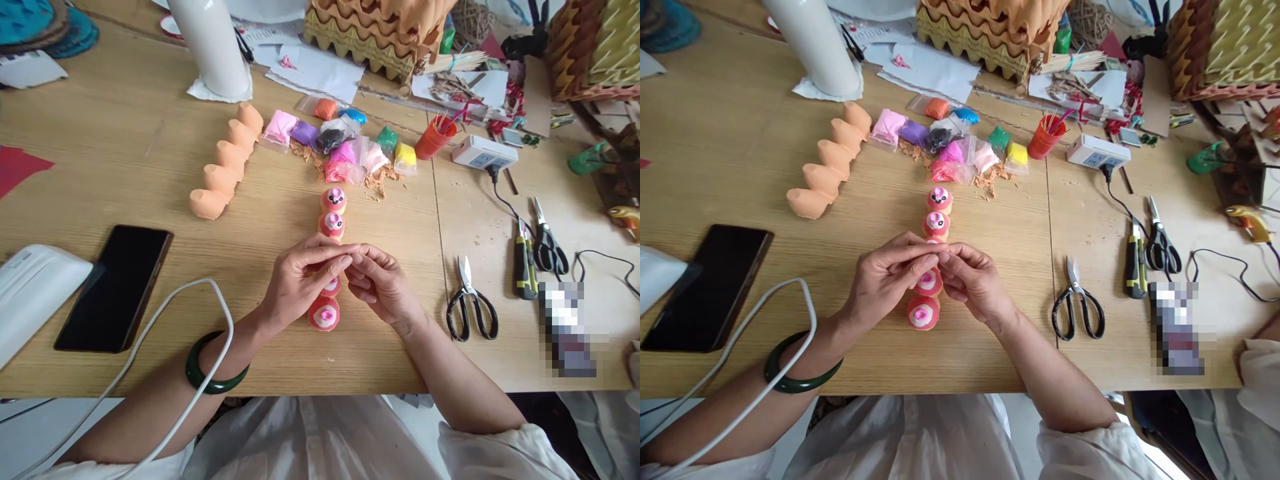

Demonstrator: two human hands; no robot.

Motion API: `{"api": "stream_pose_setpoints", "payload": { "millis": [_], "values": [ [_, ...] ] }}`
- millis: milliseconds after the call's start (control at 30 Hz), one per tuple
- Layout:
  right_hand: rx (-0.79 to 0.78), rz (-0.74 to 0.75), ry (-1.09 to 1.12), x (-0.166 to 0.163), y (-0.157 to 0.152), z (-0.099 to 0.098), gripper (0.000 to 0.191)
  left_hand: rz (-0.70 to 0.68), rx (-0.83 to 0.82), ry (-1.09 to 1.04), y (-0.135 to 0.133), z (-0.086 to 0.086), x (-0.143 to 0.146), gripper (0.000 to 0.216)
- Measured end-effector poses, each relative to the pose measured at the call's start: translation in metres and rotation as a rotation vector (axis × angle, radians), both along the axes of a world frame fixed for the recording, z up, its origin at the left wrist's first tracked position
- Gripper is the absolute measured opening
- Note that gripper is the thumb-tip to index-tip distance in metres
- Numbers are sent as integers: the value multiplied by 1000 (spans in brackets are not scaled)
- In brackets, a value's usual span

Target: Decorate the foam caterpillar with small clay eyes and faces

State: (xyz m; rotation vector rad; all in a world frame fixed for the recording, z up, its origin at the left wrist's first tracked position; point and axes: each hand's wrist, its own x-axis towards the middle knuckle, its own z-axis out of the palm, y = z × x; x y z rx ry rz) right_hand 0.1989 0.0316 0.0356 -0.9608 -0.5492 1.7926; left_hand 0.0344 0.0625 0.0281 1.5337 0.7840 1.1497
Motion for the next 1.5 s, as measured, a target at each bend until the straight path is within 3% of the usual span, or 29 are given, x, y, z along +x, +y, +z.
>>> {"api": "stream_pose_setpoints", "payload": {
  "millis": [133,300,433,567,833,1033,1267,1500],
  "values": [
    [-18,-12,-36,-1,0,-2,31,81,-47,-34,0,0,1,2],
    [-33,-62,-42,-1,0,-4,27,150,-100,-14,-1,3,2,23],
    [-41,-32,-36,-1,-1,-3,30,93,-27,4,-1,2,0,6],
    [-31,40,2,0,-2,1,32,71,67,31,0,-1,0,24],
    [-33,40,41,1,1,1,40,57,195,64,0,-3,0,34],
    [-19,-23,3,0,-1,0,36,80,106,96,0,-2,0,22],
    [-35,2,2,0,-2,-2,37,133,88,76,1,-2,1,5],
    [-51,49,33,-1,-1,1,41,169,80,68,0,1,1,18]
  ]
}}
